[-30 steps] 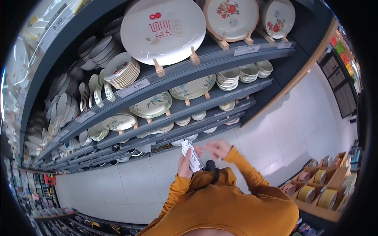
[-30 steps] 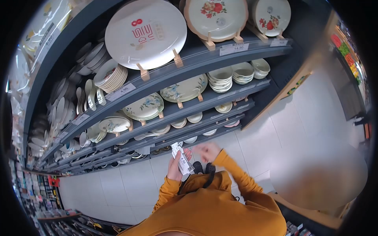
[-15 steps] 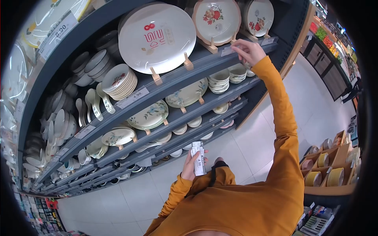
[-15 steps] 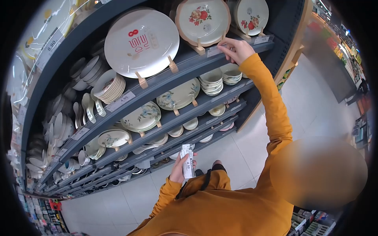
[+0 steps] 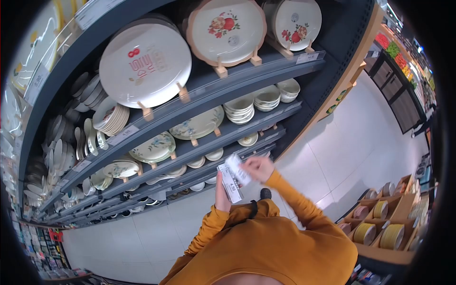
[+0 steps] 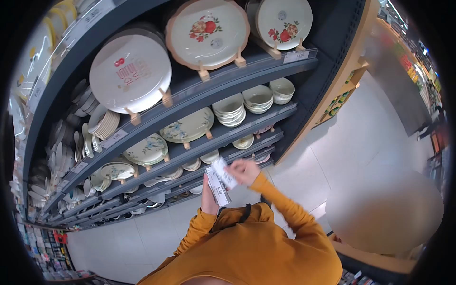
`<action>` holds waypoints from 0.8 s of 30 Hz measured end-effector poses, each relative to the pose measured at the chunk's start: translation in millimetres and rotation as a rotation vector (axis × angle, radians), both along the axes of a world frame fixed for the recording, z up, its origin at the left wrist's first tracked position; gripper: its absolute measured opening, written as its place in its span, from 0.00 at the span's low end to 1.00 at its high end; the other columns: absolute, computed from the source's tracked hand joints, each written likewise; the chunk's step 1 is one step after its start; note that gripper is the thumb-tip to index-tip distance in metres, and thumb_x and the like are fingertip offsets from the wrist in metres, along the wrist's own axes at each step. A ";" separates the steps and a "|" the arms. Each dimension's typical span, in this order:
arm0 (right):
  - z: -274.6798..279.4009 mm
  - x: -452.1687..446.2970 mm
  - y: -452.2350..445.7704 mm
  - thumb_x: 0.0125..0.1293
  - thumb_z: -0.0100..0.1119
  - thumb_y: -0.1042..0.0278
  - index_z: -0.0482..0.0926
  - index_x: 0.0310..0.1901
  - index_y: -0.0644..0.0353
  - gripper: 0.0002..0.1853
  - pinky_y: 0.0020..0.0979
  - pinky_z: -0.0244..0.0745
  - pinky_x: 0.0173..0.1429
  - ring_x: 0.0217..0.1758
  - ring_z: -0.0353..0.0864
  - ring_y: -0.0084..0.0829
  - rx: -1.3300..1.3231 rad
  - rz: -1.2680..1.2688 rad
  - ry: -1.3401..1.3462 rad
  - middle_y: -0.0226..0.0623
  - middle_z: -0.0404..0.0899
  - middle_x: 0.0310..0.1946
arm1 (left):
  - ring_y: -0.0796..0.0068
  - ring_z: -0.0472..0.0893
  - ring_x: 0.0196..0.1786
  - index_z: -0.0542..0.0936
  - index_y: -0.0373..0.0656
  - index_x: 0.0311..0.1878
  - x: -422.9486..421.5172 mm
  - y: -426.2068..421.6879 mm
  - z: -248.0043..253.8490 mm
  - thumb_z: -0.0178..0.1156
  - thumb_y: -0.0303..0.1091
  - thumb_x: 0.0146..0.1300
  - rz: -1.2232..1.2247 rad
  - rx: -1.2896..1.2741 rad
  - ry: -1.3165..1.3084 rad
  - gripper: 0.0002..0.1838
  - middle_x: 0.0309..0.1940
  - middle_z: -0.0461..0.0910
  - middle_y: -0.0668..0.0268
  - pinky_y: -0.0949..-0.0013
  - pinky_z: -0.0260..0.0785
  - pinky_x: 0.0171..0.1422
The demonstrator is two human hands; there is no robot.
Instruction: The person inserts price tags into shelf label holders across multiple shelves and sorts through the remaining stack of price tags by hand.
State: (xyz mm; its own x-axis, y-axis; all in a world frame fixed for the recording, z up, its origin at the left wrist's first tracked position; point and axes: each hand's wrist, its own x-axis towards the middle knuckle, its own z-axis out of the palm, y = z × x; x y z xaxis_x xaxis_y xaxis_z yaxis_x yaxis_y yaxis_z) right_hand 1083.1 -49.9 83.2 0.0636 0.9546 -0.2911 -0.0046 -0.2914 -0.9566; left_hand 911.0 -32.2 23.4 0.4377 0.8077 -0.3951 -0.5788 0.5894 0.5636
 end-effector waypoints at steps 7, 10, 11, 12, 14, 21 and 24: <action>-50.4 94.6 -30.9 0.65 0.62 0.59 0.81 0.37 0.57 0.10 0.22 0.63 0.18 0.12 0.68 0.15 -0.006 0.104 -0.032 0.29 0.75 0.12 | 0.69 0.80 0.47 0.61 0.42 0.62 88.9 -39.7 -20.3 0.50 0.32 0.71 -0.056 -0.044 0.276 0.19 0.52 0.77 0.57 0.67 0.77 0.46; -44.2 163.3 13.3 0.64 0.60 0.56 0.79 0.46 0.53 0.13 0.29 0.67 0.21 0.13 0.75 0.25 0.156 0.023 -0.416 0.34 0.77 0.13 | 0.67 0.80 0.45 0.61 0.43 0.63 114.2 -53.4 -5.7 0.52 0.32 0.69 -0.048 -0.042 0.179 0.21 0.53 0.76 0.55 0.66 0.77 0.47; -40.8 181.8 30.9 0.64 0.61 0.56 0.78 0.48 0.52 0.15 0.33 0.70 0.23 0.16 0.78 0.30 0.227 -0.015 -0.579 0.37 0.79 0.15 | 0.66 0.80 0.45 0.62 0.43 0.62 120.3 -59.3 2.1 0.52 0.33 0.69 -0.044 -0.062 0.173 0.21 0.53 0.76 0.55 0.66 0.77 0.47; -48.6 198.2 49.9 0.64 0.60 0.56 0.77 0.49 0.52 0.15 0.37 0.72 0.26 0.20 0.80 0.36 0.315 -0.044 -0.759 0.38 0.80 0.18 | 0.65 0.80 0.46 0.61 0.42 0.63 125.2 -63.2 4.8 0.53 0.33 0.69 -0.079 -0.087 0.138 0.22 0.54 0.76 0.55 0.65 0.77 0.48; -63.5 222.2 80.6 0.64 0.59 0.56 0.76 0.50 0.51 0.15 0.43 0.74 0.32 0.28 0.81 0.44 0.352 -0.029 -1.005 0.40 0.81 0.22 | 0.66 0.80 0.46 0.63 0.39 0.62 134.7 -74.1 0.9 0.53 0.34 0.69 -0.159 -0.127 0.116 0.21 0.54 0.76 0.56 0.65 0.77 0.49; -78.7 253.3 120.0 0.65 0.56 0.55 0.80 0.42 0.47 0.10 0.43 0.75 0.33 0.28 0.82 0.43 0.383 0.096 -1.129 0.37 0.81 0.22 | 0.73 0.81 0.47 0.70 0.34 0.59 153.0 -91.3 2.1 0.50 0.40 0.72 -0.503 -0.154 0.137 0.21 0.51 0.78 0.61 0.71 0.75 0.53; -60.4 256.9 111.6 0.64 0.57 0.52 0.83 0.38 0.48 0.11 0.36 0.73 0.29 0.22 0.80 0.36 0.410 0.032 -1.002 0.32 0.79 0.16 | 0.73 0.79 0.51 0.69 0.34 0.61 157.0 -85.9 0.9 0.51 0.41 0.72 -0.479 -0.152 0.120 0.22 0.54 0.77 0.61 0.71 0.74 0.57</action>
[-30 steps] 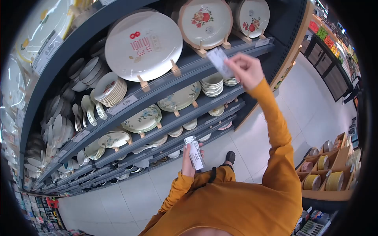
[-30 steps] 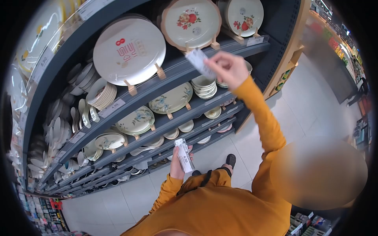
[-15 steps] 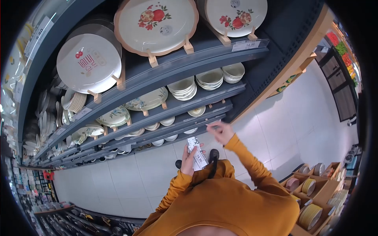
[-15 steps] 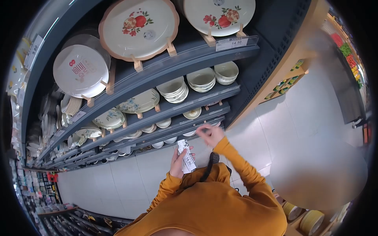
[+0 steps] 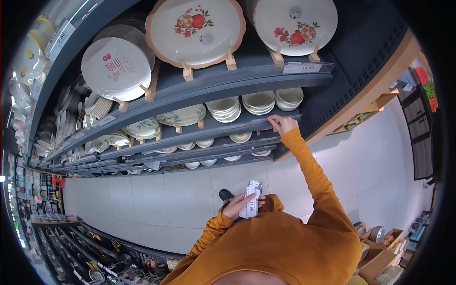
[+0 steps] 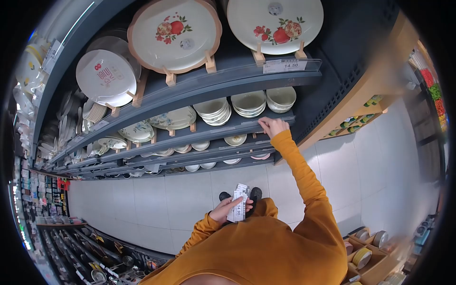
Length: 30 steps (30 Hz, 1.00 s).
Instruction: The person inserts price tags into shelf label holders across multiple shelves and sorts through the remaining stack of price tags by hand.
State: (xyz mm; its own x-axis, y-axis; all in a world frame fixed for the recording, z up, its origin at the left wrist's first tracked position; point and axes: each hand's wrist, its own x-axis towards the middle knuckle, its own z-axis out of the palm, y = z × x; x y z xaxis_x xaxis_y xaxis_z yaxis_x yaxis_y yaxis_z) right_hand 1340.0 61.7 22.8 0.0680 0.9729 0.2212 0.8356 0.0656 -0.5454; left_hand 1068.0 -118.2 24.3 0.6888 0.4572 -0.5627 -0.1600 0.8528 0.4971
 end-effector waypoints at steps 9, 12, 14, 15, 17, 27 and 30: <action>-27.7 -60.3 -118.2 0.68 0.58 0.60 0.82 0.45 0.61 0.13 0.19 0.63 0.18 0.15 0.69 0.14 -0.687 0.128 1.060 0.28 0.76 0.17 | 0.72 0.75 0.57 0.66 0.37 0.63 22.7 47.6 -12.1 0.50 0.37 0.72 0.524 0.041 0.090 0.21 0.59 0.73 0.56 0.67 0.69 0.62; -19.2 -81.3 -146.7 0.70 0.53 0.63 0.81 0.45 0.63 0.13 0.20 0.63 0.19 0.15 0.68 0.14 -0.738 0.131 1.130 0.27 0.75 0.17 | 0.65 0.76 0.59 0.68 0.34 0.60 41.8 55.4 0.2 0.48 0.40 0.73 0.504 0.267 0.057 0.21 0.55 0.76 0.56 0.66 0.71 0.61; -19.9 -74.8 -148.1 0.71 0.52 0.61 0.81 0.43 0.62 0.14 0.20 0.63 0.20 0.15 0.68 0.15 -0.728 0.141 1.143 0.27 0.74 0.16 | 0.66 0.78 0.55 0.68 0.34 0.59 43.0 59.5 1.2 0.49 0.40 0.73 0.507 0.237 0.046 0.20 0.53 0.77 0.57 0.67 0.72 0.59; -11.6 -68.3 -142.7 0.71 0.51 0.60 0.81 0.43 0.62 0.14 0.20 0.63 0.20 0.15 0.68 0.15 -0.732 0.130 1.128 0.27 0.74 0.16 | 0.66 0.79 0.53 0.69 0.34 0.58 42.1 60.6 1.4 0.49 0.40 0.73 0.514 0.223 0.039 0.20 0.51 0.78 0.57 0.67 0.73 0.58; -7.8 -59.0 -132.9 0.71 0.52 0.59 0.81 0.42 0.61 0.14 0.20 0.64 0.21 0.16 0.69 0.15 -0.611 0.106 1.061 0.28 0.74 0.16 | 0.66 0.81 0.49 0.67 0.36 0.59 38.3 61.4 -9.7 0.49 0.39 0.73 0.548 0.230 0.058 0.19 0.50 0.78 0.55 0.66 0.75 0.54; -0.7 -104.2 -105.7 0.71 0.52 0.67 0.60 0.65 0.60 0.24 0.27 0.72 0.54 0.48 0.77 0.24 -0.659 0.550 1.115 0.37 0.78 0.49 | 0.68 0.83 0.42 0.56 0.37 0.66 2.7 15.9 20.3 0.56 0.39 0.68 0.373 0.098 0.055 0.30 0.47 0.79 0.56 0.68 0.79 0.45; -9.5 -145.1 -117.8 0.74 0.46 0.64 0.68 0.59 0.63 0.17 0.25 0.72 0.52 0.46 0.77 0.23 -0.701 0.712 1.139 0.36 0.79 0.47 | 0.65 0.82 0.46 0.65 0.35 0.60 -29.4 -6.9 15.0 0.56 0.39 0.68 0.349 -0.060 -0.005 0.24 0.47 0.78 0.59 0.63 0.78 0.53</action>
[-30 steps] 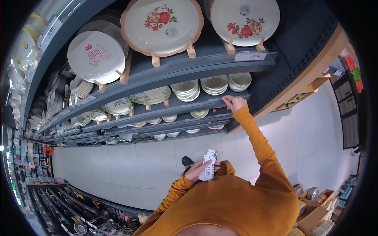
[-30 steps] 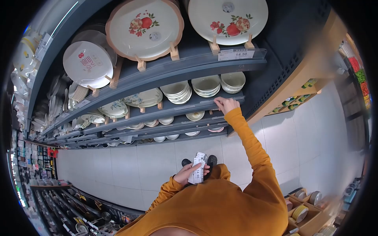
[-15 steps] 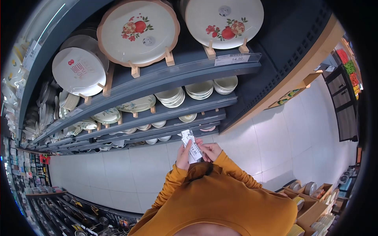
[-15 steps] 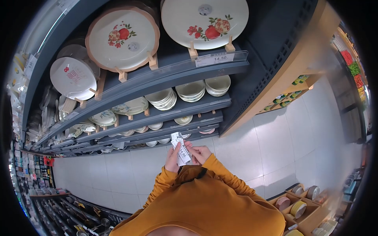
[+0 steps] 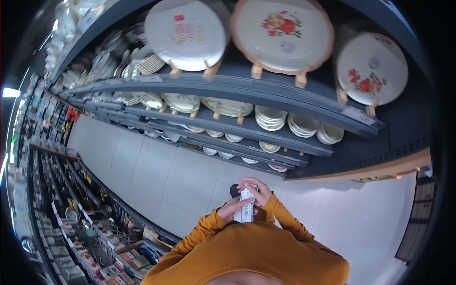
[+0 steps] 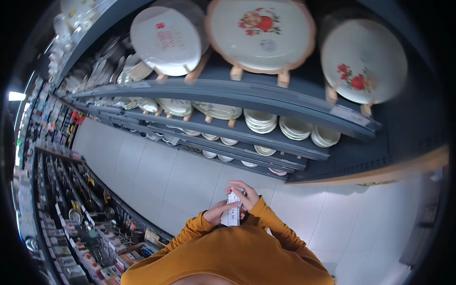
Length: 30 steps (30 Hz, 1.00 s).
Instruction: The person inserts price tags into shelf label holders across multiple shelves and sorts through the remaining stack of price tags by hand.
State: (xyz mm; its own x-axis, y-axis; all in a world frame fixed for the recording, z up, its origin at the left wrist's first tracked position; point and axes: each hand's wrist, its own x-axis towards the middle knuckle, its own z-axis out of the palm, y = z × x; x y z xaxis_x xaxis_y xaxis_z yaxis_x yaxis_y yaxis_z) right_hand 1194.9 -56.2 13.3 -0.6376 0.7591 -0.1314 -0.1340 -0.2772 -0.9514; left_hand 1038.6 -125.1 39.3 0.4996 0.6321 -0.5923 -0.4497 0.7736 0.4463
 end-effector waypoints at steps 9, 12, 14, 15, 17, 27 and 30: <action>39.5 -106.2 -12.3 0.75 0.42 0.65 0.75 0.54 0.62 0.15 0.27 0.68 0.59 0.53 0.75 0.25 0.055 0.645 -0.160 0.36 0.79 0.48 | 0.63 0.80 0.45 0.71 0.37 0.50 -87.6 -61.6 -30.3 0.49 0.41 0.71 0.154 -0.019 -0.428 0.16 0.36 0.76 0.62 0.59 0.73 0.57; 39.2 -156.1 -21.0 0.74 0.45 0.65 0.75 0.56 0.62 0.16 0.27 0.67 0.60 0.54 0.75 0.26 0.151 0.619 -0.145 0.37 0.79 0.49 | 0.68 0.74 0.37 0.71 0.38 0.46 -129.5 -73.9 -35.7 0.44 0.43 0.73 0.305 0.051 -0.457 0.16 0.30 0.71 0.66 0.63 0.71 0.56; 39.9 -196.9 -27.0 0.73 0.47 0.63 0.75 0.57 0.60 0.16 0.27 0.70 0.56 0.52 0.75 0.25 0.108 0.586 -0.189 0.36 0.79 0.48 | 0.67 0.76 0.38 0.71 0.38 0.46 -165.6 -74.1 -34.1 0.44 0.43 0.73 0.367 0.088 -0.441 0.16 0.31 0.72 0.65 0.63 0.72 0.55; 40.6 -220.6 -31.4 0.73 0.49 0.61 0.75 0.57 0.58 0.17 0.26 0.73 0.51 0.49 0.75 0.23 0.032 0.570 -0.226 0.35 0.79 0.48 | 0.67 0.76 0.38 0.71 0.38 0.46 -187.0 -78.3 -35.1 0.43 0.42 0.73 0.396 0.102 -0.427 0.16 0.32 0.73 0.65 0.63 0.72 0.54; 33.2 -275.9 -45.9 0.72 0.49 0.61 0.74 0.57 0.58 0.17 0.26 0.73 0.51 0.49 0.75 0.23 -0.044 0.626 -0.226 0.35 0.79 0.49 | 0.64 0.78 0.39 0.71 0.38 0.48 -238.9 -97.8 -48.6 0.45 0.44 0.72 0.424 0.106 -0.329 0.18 0.34 0.76 0.61 0.63 0.74 0.50; 38.4 -508.7 -74.5 0.73 0.50 0.62 0.78 0.45 0.65 0.14 0.26 0.72 0.53 0.47 0.77 0.23 0.078 0.509 -0.146 0.35 0.81 0.40 | 0.72 0.74 0.34 0.66 0.43 0.60 -405.3 -168.5 -5.0 0.52 0.39 0.68 0.957 0.146 -0.257 0.20 0.31 0.70 0.68 0.67 0.73 0.44; 52.0 -549.0 -46.7 0.71 0.52 0.63 0.78 0.36 0.65 0.13 0.22 0.72 0.43 0.34 0.76 0.20 0.237 0.431 -0.122 0.31 0.80 0.30 | 0.69 0.74 0.34 0.53 0.48 0.71 -420.1 -171.3 8.2 0.51 0.32 0.67 0.959 0.191 -0.164 0.31 0.34 0.69 0.63 0.64 0.72 0.45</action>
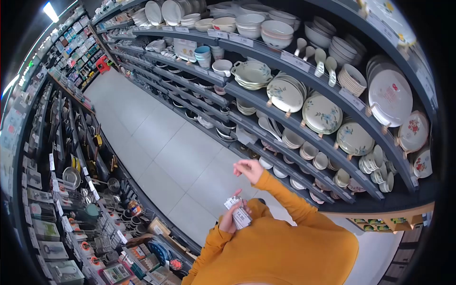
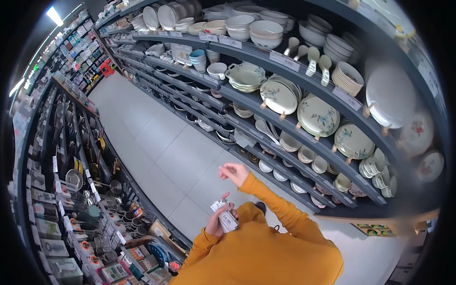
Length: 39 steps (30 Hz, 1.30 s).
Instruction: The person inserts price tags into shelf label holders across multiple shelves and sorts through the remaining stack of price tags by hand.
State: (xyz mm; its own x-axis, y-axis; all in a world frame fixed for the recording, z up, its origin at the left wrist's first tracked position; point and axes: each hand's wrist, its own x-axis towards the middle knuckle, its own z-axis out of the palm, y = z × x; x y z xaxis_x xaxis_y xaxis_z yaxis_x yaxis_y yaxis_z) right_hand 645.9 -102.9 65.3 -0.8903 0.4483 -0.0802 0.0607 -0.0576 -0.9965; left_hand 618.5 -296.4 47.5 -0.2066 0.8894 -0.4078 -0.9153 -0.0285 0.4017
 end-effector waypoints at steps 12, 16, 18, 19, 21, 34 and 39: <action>174.5 -192.5 210.4 0.61 0.62 0.59 0.76 0.49 0.56 0.17 0.31 0.76 0.36 0.28 0.82 0.31 1.180 -0.737 0.110 0.36 0.76 0.53 | 0.73 0.74 0.26 0.49 0.56 0.74 -156.8 52.3 -11.3 0.47 0.43 0.73 -0.120 0.012 0.166 0.30 0.26 0.65 0.66 0.67 0.74 0.35; 182.5 -247.5 268.8 0.62 0.60 0.57 0.76 0.52 0.54 0.19 0.35 0.77 0.39 0.28 0.84 0.33 1.438 -0.898 -0.051 0.40 0.78 0.49 | 0.73 0.73 0.23 0.49 0.56 0.74 -229.1 98.0 -0.1 0.43 0.48 0.74 -0.055 0.054 0.235 0.30 0.26 0.66 0.65 0.67 0.74 0.32; 179.3 -260.9 285.2 0.63 0.59 0.59 0.77 0.51 0.55 0.17 0.35 0.77 0.37 0.27 0.83 0.33 1.501 -0.907 -0.146 0.39 0.82 0.39 | 0.74 0.72 0.22 0.50 0.56 0.73 -253.6 118.5 10.5 0.40 0.50 0.74 -0.045 0.027 0.279 0.28 0.26 0.66 0.65 0.68 0.72 0.31; 181.0 -266.0 290.0 0.63 0.59 0.60 0.77 0.49 0.55 0.15 0.34 0.77 0.36 0.26 0.83 0.33 1.458 -0.867 -0.198 0.39 0.82 0.35 | 0.74 0.72 0.22 0.51 0.56 0.73 -266.0 129.3 15.1 0.38 0.50 0.75 -0.040 0.017 0.304 0.28 0.26 0.66 0.65 0.68 0.71 0.30; 185.7 -273.9 294.5 0.64 0.58 0.63 0.79 0.46 0.56 0.12 0.32 0.76 0.33 0.24 0.83 0.31 1.308 -0.833 -0.224 0.37 0.83 0.28 | 0.73 0.73 0.23 0.50 0.55 0.73 -288.3 147.8 17.7 0.40 0.51 0.74 -0.063 0.066 0.278 0.29 0.27 0.67 0.65 0.68 0.73 0.31; 133.2 -309.5 159.5 0.61 0.64 0.72 0.79 0.38 0.64 0.07 0.20 0.72 0.24 0.21 0.75 0.17 0.227 -0.744 0.194 0.33 0.81 0.37 | 0.81 0.66 0.23 0.58 0.50 0.70 -403.1 225.3 24.5 0.40 0.55 0.73 0.103 0.129 0.253 0.29 0.26 0.65 0.72 0.75 0.62 0.29; 24.7 -376.5 56.2 0.62 0.64 0.72 0.78 0.41 0.68 0.10 0.22 0.76 0.28 0.26 0.80 0.21 -0.228 -0.614 0.009 0.36 0.81 0.37 | 0.85 0.70 0.31 0.61 0.44 0.69 -472.5 219.2 6.9 0.48 0.37 0.73 0.070 0.055 0.564 0.24 0.31 0.71 0.71 0.78 0.63 0.36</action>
